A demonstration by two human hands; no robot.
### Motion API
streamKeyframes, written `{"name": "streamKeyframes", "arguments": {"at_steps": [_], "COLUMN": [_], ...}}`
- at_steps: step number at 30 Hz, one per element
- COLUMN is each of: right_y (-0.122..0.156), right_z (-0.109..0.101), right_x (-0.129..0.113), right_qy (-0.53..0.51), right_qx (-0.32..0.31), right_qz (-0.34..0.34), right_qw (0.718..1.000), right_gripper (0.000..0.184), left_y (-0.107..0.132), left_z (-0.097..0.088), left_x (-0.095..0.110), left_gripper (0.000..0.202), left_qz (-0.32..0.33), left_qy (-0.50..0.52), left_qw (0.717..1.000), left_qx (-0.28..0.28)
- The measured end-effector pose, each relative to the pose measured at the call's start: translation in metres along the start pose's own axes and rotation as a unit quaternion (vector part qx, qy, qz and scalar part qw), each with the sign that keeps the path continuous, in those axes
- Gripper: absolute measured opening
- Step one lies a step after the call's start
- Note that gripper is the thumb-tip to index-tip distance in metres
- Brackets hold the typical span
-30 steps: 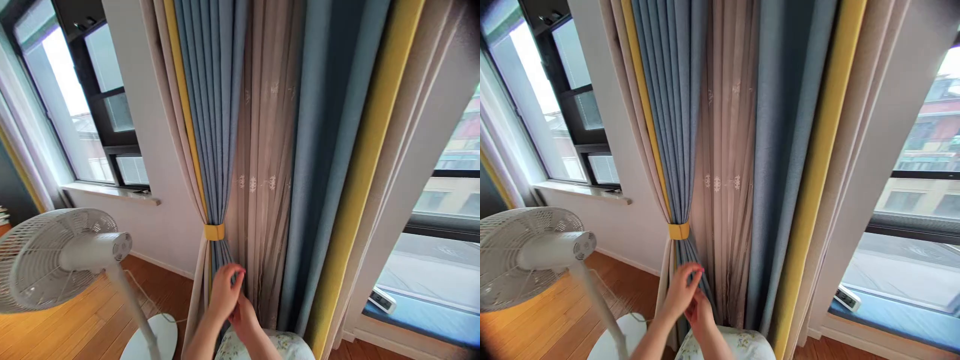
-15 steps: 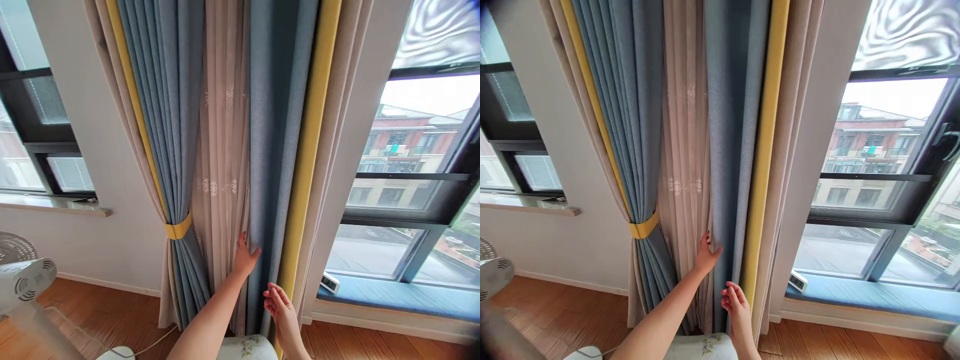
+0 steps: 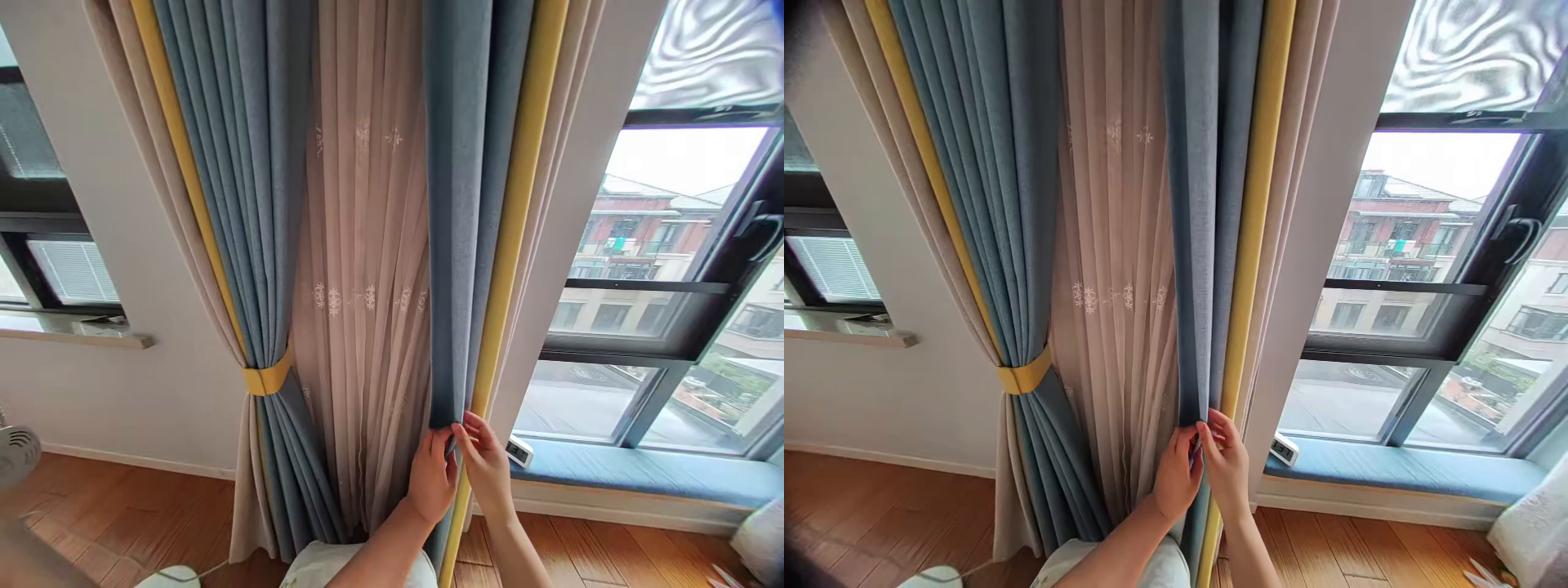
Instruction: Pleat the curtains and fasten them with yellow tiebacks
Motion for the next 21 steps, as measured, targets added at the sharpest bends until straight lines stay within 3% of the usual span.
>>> {"name": "streamKeyframes", "arguments": {"at_steps": [2,5,9,11,13,16,21], "right_y": [0.001,0.007,0.014,0.012,0.003,-0.008,-0.002], "right_z": [0.002,0.004,-0.021,-0.024,-0.012,0.016,0.043], "right_x": [-0.002,-0.018,-0.032,-0.028,-0.016,0.009,0.02], "right_qy": [0.014,0.062,0.139,0.155,0.153,0.147,0.15], "right_qx": [-0.014,-0.019,0.131,0.169,0.135,0.054,0.041], "right_qz": [-0.006,-0.077,-0.135,-0.128,-0.104,-0.045,-0.034], "right_qw": [1.0,0.995,0.972,0.965,0.973,0.987,0.987], "right_gripper": [0.035,0.029,0.027,0.041,0.05,0.037,0.026], "left_y": [0.0,-0.003,-0.003,-0.001,-0.001,-0.004,-0.014], "left_z": [-0.005,-0.017,-0.041,-0.051,-0.054,-0.055,-0.059], "left_x": [-0.005,-0.02,-0.035,-0.036,-0.038,-0.041,-0.036], "left_gripper": [0.031,0.024,0.039,0.048,0.051,0.043,0.023], "left_qz": [-0.022,-0.066,-0.072,-0.053,-0.052,-0.086,-0.083], "left_qy": [0.018,0.043,0.05,0.038,0.041,0.037,0.021], "left_qw": [1.0,0.996,0.99,0.99,0.991,0.992,0.994], "left_qx": [0.01,0.041,0.108,0.127,0.116,0.081,0.061]}}
Point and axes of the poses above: each hand's wrist, its own y-axis away from the middle knuckle, its own z-axis out of the palm, x = y × z, the point moved 10 cm from there along -y, towards the middle knuckle, and after that the axes turned 10 degrees about y, right-handed, at the moved point
